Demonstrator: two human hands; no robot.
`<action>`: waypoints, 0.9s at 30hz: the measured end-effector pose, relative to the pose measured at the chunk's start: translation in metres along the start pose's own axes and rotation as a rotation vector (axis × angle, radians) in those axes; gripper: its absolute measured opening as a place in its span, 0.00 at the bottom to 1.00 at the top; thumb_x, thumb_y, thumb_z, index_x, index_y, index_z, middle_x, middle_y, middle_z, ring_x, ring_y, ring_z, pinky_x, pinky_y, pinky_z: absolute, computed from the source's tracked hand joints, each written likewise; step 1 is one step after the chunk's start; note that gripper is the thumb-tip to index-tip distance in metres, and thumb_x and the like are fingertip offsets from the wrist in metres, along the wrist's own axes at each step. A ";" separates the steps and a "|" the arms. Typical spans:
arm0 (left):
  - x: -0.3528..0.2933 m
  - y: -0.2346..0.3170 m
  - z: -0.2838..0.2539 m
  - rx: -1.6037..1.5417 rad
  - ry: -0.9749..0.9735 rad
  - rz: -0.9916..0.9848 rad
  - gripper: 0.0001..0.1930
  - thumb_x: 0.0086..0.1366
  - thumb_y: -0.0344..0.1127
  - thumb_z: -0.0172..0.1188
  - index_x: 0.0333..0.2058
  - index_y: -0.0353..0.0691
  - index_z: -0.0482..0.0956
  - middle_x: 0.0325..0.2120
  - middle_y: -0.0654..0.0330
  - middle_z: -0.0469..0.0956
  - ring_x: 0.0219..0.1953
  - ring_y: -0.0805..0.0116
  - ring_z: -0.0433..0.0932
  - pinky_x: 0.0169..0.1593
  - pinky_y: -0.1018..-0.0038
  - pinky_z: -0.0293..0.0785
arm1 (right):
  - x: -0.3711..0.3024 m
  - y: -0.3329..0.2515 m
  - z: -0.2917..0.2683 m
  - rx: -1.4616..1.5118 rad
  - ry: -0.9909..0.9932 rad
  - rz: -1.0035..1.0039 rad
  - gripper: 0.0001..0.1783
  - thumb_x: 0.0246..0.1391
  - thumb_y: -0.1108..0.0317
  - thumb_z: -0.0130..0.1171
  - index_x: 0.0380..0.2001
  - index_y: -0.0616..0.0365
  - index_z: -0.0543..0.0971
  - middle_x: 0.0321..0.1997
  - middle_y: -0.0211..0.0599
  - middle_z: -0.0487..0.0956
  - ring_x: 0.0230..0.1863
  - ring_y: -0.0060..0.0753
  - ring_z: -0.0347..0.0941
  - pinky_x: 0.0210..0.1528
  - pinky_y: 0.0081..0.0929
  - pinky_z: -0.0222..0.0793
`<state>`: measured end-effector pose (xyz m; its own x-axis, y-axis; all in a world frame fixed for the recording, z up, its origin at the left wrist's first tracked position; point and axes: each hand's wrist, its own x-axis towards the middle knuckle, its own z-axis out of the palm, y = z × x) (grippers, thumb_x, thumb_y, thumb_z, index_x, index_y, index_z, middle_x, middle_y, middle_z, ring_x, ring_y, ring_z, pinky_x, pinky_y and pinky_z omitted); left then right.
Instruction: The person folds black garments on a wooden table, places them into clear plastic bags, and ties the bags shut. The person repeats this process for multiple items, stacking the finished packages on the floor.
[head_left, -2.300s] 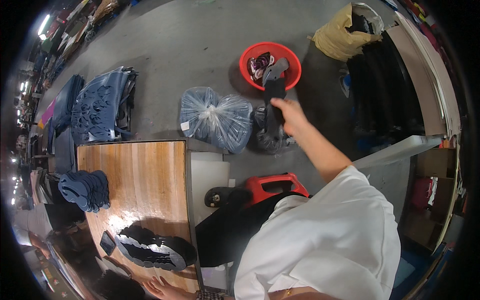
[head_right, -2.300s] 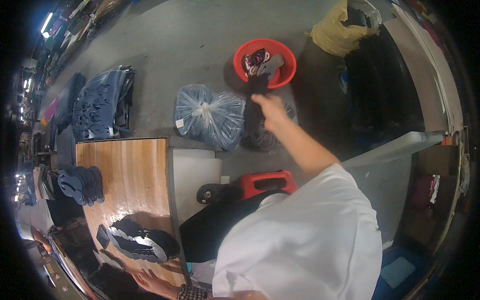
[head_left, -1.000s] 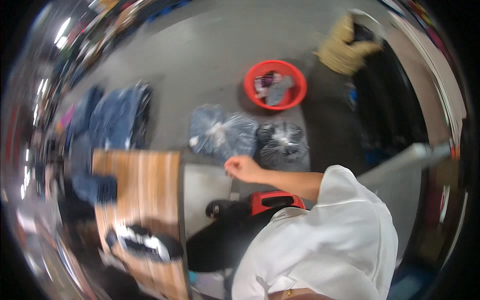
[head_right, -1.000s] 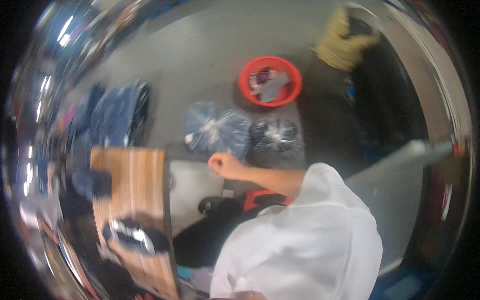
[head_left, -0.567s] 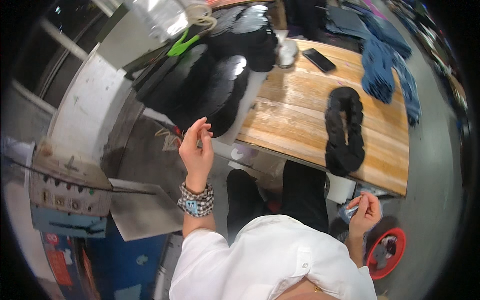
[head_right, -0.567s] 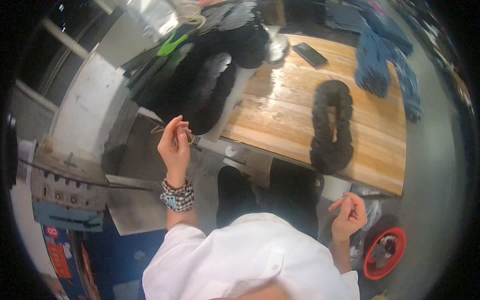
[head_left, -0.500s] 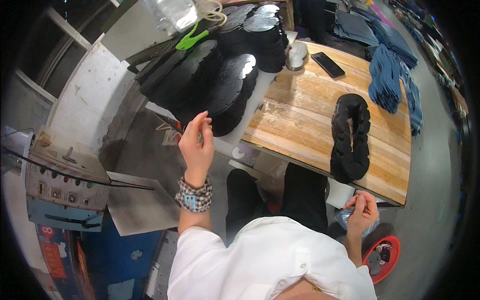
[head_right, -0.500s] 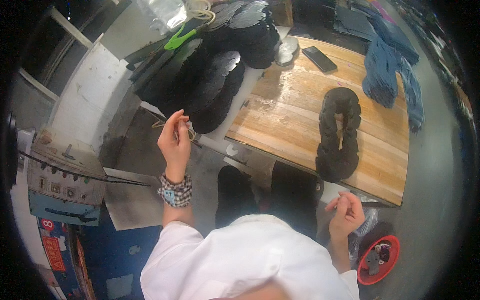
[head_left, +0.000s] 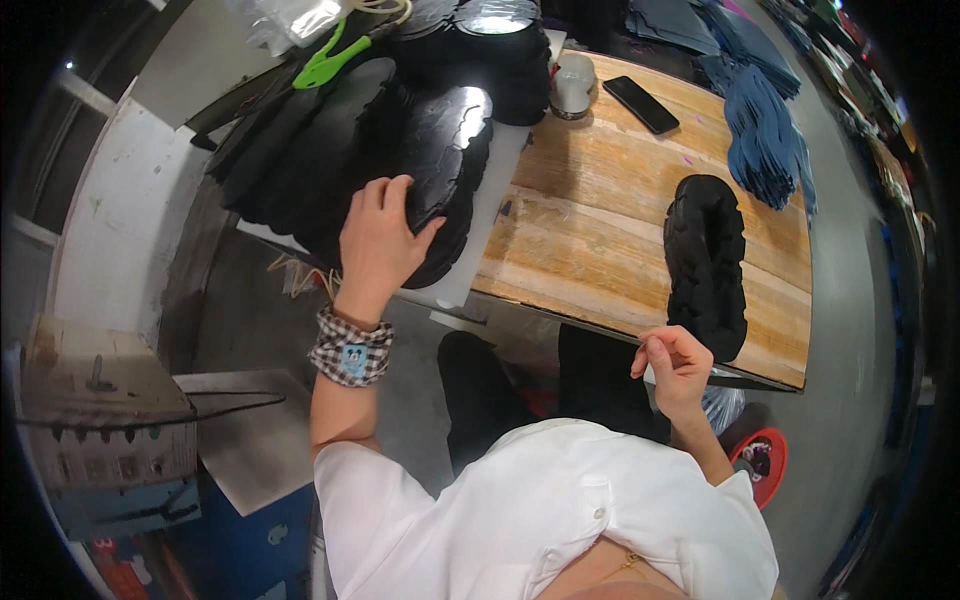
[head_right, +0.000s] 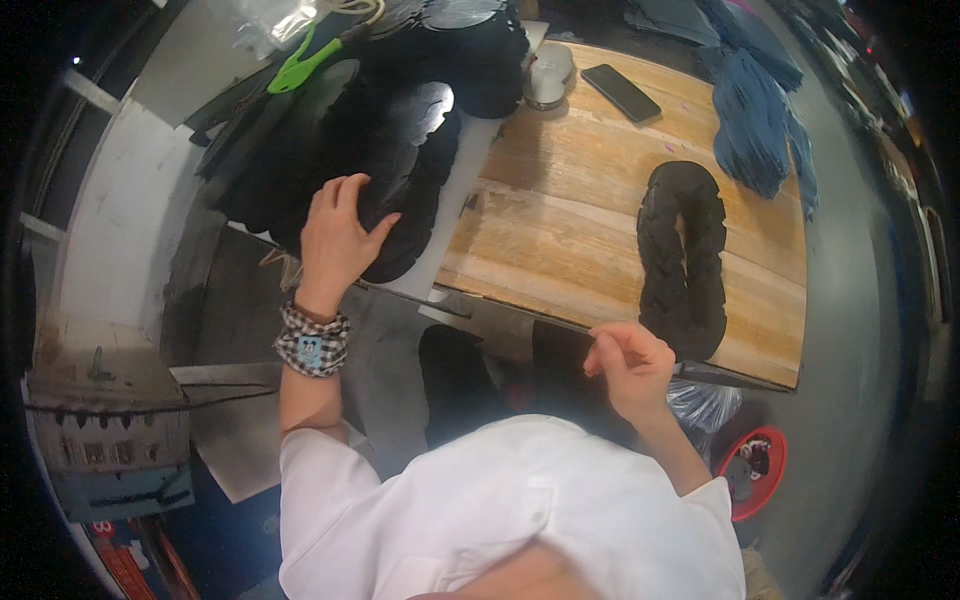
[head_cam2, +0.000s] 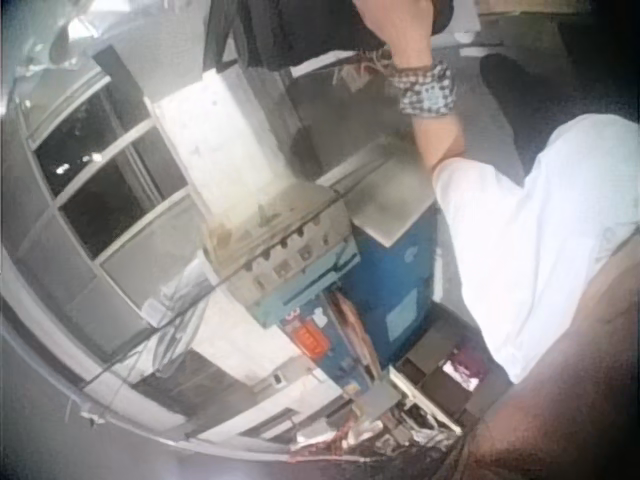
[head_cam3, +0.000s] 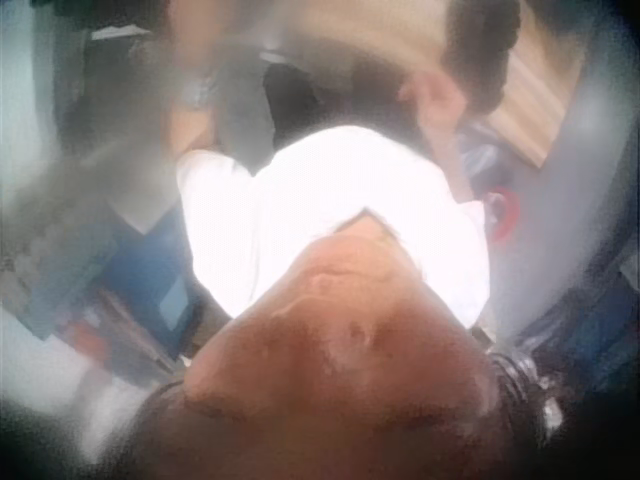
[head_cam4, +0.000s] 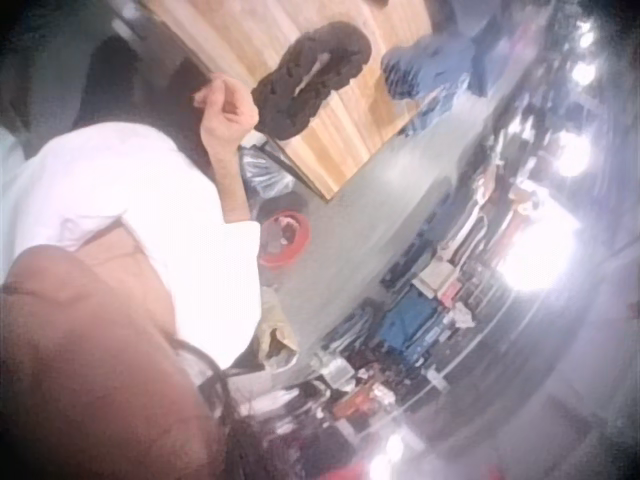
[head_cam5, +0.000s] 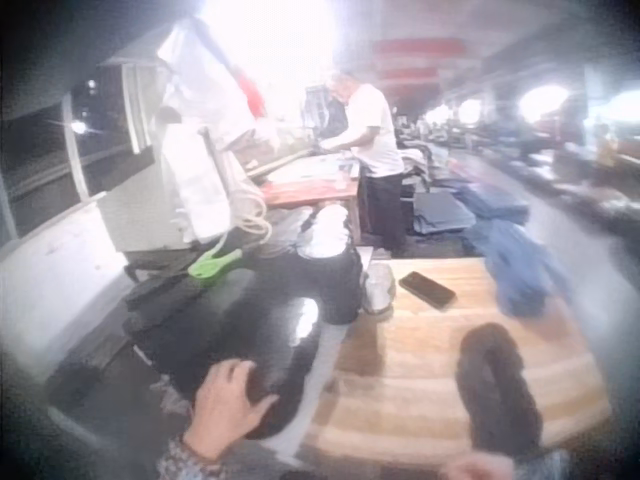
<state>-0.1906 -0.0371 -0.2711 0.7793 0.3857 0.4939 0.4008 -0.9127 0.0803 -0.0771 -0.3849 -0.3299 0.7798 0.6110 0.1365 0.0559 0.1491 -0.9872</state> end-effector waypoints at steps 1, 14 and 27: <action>0.002 -0.001 -0.003 0.038 0.052 0.065 0.29 0.50 0.42 0.70 0.49 0.42 0.70 0.40 0.57 0.74 0.42 0.58 0.75 0.40 0.66 0.76 | 0.002 0.000 -0.001 -0.014 0.015 0.036 0.05 0.59 0.76 0.54 0.35 0.65 0.79 0.21 0.33 0.78 0.22 0.19 0.75 0.26 0.18 0.73; 0.076 -0.020 -0.067 -0.350 0.087 0.133 0.29 0.58 0.26 0.60 0.59 0.41 0.67 0.46 0.51 0.78 0.38 0.58 0.81 0.42 0.74 0.76 | 0.065 -0.014 0.056 -0.272 -0.179 -0.320 0.07 0.55 0.75 0.59 0.38 0.65 0.78 0.25 0.36 0.79 0.25 0.22 0.76 0.28 0.19 0.72; 0.020 0.103 -0.097 -1.847 -0.575 -0.482 0.25 0.69 0.39 0.50 0.60 0.33 0.62 0.47 0.52 0.76 0.49 0.65 0.75 0.55 0.72 0.69 | 0.083 -0.039 0.061 -0.236 0.108 -1.084 0.27 0.44 0.69 0.65 0.49 0.60 0.70 0.45 0.45 0.76 0.46 0.47 0.76 0.47 0.39 0.73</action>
<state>-0.1804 -0.1366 -0.1688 0.9652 0.2441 -0.0936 -0.0115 0.3972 0.9177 -0.0526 -0.2920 -0.2747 0.2957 0.1743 0.9393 0.8485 0.4038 -0.3420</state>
